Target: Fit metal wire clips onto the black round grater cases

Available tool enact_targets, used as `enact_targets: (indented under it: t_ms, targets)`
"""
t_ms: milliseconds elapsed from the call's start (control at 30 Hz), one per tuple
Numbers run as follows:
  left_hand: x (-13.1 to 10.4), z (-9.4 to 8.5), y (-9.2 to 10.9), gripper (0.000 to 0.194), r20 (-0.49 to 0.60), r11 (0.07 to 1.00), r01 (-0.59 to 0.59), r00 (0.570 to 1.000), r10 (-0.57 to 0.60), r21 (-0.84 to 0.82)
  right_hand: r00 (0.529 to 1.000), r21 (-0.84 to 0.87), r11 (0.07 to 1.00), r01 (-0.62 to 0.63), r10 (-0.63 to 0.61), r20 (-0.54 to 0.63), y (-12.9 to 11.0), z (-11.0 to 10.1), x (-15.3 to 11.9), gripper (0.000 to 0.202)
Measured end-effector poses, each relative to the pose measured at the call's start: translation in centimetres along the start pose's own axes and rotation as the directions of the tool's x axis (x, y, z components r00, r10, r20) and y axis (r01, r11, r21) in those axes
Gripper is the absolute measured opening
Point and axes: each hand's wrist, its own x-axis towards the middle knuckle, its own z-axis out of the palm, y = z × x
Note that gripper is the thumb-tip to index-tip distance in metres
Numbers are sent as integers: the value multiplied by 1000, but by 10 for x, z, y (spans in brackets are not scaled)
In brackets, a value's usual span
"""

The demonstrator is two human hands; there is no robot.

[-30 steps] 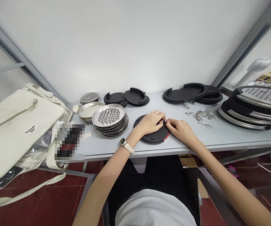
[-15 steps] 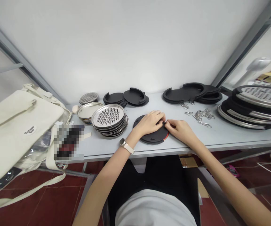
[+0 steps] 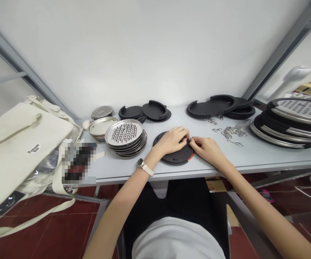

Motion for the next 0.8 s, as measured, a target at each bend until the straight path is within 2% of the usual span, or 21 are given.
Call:
enact_targets:
  t_ms: [433,800]
  targets:
    - [0,1,-1,9,7,1000,19,1000,-19,6,1000,-14,1000,0,0,-3,0,0,0,35]
    - [-3,1,6,12,14,995,36,999,-37,88,1000,-25,1000,3,-3,0,0,0,0,35]
